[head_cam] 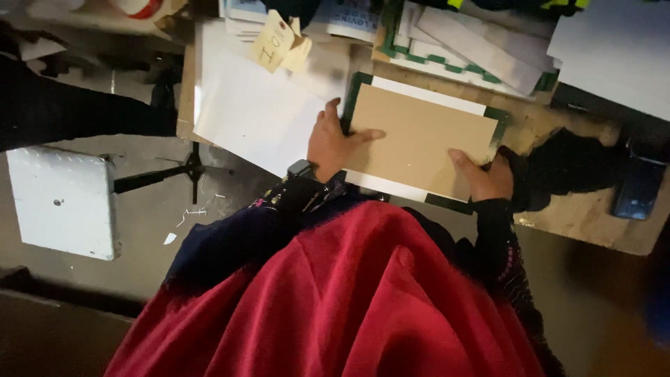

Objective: Peeling the protective backing off adhesive sheets and carefully applying them to square boards, then smoothing them with a cloth.

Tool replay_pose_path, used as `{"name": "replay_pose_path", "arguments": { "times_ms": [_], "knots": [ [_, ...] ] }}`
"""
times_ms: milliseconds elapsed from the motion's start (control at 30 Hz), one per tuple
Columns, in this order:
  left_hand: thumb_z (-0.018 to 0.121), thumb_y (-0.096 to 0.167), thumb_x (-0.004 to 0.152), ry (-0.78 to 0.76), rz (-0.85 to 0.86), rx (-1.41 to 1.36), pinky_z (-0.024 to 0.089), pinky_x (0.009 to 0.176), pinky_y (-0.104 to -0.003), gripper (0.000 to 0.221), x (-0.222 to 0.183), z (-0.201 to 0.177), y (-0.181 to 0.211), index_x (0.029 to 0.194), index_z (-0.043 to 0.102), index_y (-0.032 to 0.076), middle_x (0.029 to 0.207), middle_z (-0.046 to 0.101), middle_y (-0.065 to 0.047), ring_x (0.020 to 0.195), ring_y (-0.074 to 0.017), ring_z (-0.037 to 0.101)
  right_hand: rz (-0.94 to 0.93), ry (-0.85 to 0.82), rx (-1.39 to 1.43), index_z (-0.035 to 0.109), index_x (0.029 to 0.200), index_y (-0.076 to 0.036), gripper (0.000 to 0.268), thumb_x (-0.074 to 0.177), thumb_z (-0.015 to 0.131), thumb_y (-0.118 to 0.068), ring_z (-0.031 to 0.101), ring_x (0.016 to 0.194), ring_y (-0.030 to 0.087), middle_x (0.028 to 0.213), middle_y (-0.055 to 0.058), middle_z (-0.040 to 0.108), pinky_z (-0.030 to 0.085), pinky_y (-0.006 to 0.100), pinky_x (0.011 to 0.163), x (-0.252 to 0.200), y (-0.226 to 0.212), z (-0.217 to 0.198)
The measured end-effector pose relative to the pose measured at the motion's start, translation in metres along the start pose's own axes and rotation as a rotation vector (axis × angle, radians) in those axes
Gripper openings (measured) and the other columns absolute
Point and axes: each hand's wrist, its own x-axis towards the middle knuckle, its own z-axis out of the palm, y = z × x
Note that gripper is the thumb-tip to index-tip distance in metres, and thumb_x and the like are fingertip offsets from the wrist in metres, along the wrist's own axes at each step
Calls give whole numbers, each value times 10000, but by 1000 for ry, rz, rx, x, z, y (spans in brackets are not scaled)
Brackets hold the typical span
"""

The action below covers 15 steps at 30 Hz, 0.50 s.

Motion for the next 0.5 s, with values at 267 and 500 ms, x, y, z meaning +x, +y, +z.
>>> {"name": "replay_pose_path", "arguments": {
  "times_ms": [267,500],
  "knots": [
    [626,582,759,-200,40,-132,394,1025,-468,972,-12,-54,-17,1495,203,109,1428,375,-237,1345,-350,409,-223,334,-344,580,1299,-45,628,918,596,-544,537,1107,422,1241,231,585,381,487,893,26,54,-10],
    [751,341,808,192,94,-111,480,941,-395,720,-52,-198,-70,1405,402,144,1311,542,-127,1156,-265,562,-1143,549,-252,762,928,91,170,1042,881,132,595,805,354,894,236,680,433,435,805,-6,21,-16]
  ]
}}
